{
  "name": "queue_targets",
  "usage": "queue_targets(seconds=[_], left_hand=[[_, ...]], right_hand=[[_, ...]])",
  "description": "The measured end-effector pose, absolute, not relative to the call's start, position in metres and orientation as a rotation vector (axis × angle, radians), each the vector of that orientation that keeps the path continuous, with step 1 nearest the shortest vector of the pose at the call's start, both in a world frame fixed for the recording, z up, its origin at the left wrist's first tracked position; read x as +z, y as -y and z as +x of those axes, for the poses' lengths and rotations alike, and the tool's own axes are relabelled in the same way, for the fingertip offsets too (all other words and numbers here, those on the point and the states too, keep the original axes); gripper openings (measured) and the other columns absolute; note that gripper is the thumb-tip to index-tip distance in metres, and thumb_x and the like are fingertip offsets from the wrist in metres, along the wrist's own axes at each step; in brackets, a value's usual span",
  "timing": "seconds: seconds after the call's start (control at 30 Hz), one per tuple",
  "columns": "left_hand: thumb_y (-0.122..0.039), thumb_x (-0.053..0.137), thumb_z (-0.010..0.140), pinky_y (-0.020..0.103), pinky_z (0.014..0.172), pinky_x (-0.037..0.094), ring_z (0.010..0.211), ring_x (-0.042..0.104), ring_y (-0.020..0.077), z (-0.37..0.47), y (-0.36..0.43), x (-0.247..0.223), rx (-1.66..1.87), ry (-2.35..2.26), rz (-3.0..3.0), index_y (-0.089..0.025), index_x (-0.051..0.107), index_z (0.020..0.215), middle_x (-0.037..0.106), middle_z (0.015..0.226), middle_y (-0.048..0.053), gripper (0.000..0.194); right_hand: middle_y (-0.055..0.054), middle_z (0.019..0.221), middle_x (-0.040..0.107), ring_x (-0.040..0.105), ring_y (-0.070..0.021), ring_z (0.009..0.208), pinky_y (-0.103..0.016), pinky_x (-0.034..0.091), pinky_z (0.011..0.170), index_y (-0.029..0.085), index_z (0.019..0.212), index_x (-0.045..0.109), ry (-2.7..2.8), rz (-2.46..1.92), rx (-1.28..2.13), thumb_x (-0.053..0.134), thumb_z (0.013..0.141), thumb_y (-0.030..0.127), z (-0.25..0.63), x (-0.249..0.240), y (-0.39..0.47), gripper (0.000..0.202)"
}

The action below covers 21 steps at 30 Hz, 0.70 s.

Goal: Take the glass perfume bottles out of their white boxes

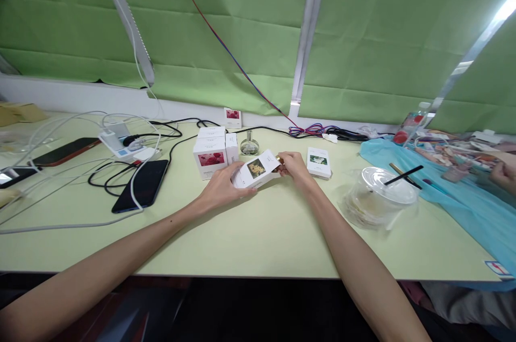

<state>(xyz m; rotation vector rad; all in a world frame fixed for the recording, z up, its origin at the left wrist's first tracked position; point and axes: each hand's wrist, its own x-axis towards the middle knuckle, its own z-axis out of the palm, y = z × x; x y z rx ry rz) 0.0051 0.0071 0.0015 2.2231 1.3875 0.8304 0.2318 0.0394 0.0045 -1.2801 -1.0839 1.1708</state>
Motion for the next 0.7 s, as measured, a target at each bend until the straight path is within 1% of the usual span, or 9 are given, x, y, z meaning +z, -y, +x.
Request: queue_targets(seconds=[0.2,0.33,0.43,0.6,0.7], left_hand=[[-0.052,0.077,0.066,0.034,0.078,0.053,0.107,0.065,0.0299,0.0025,-0.0102,0.001,0.807,-1.36,2.265,-0.02,0.059,0.13,0.069,0.122,0.008,0.074],[-0.051,0.077,0.066,0.034,0.079,0.053,0.107,0.065,0.0295,0.0013,-0.0114,0.0009,0.796,-1.352,2.278,-0.02,0.059,0.131,0.069,0.123,0.007,0.075],[-0.051,0.078,0.065,0.034,0.077,0.053,0.106,0.065,0.0295,0.001,-0.0119,0.0007,0.795,-1.357,2.276,-0.02,0.059,0.13,0.07,0.121,0.007,0.074],[-0.051,0.079,0.063,0.035,0.078,0.054,0.106,0.065,0.03,0.0006,-0.0114,0.0017,0.788,-1.352,2.267,-0.02,0.06,0.129,0.07,0.12,0.007,0.075],[-0.049,0.08,0.062,0.035,0.079,0.054,0.107,0.064,0.0307,0.0005,-0.0105,0.0028,0.766,-1.338,2.251,-0.022,0.06,0.129,0.069,0.121,0.007,0.075]], right_hand=[[-0.003,0.056,0.058,0.051,-0.0113,0.045,-0.022,0.028,0.039,0.014,0.068,0.064,1.096,-1.269,1.193,0.061,0.081,0.026,0.2319,0.003,-0.0399,0.018],[-0.003,0.058,0.061,0.051,-0.0114,0.045,-0.022,0.027,0.039,0.014,0.071,0.064,1.119,-1.248,1.207,0.067,0.081,0.036,0.2319,0.0015,-0.0412,0.024],[-0.003,0.056,0.06,0.051,-0.0115,0.045,-0.022,0.027,0.04,0.014,0.071,0.064,1.12,-1.248,1.221,0.069,0.08,0.04,0.2321,0.0013,-0.0417,0.028],[-0.002,0.055,0.059,0.049,-0.0114,0.045,-0.024,0.03,0.042,0.015,0.069,0.063,1.108,-1.236,1.241,0.066,0.082,0.039,0.2308,0.0004,-0.0405,0.028],[0.0,0.054,0.057,0.047,-0.0109,0.046,-0.024,0.029,0.043,0.015,0.067,0.063,1.141,-1.24,1.231,0.069,0.08,0.043,0.2284,-0.0002,-0.0382,0.031]])
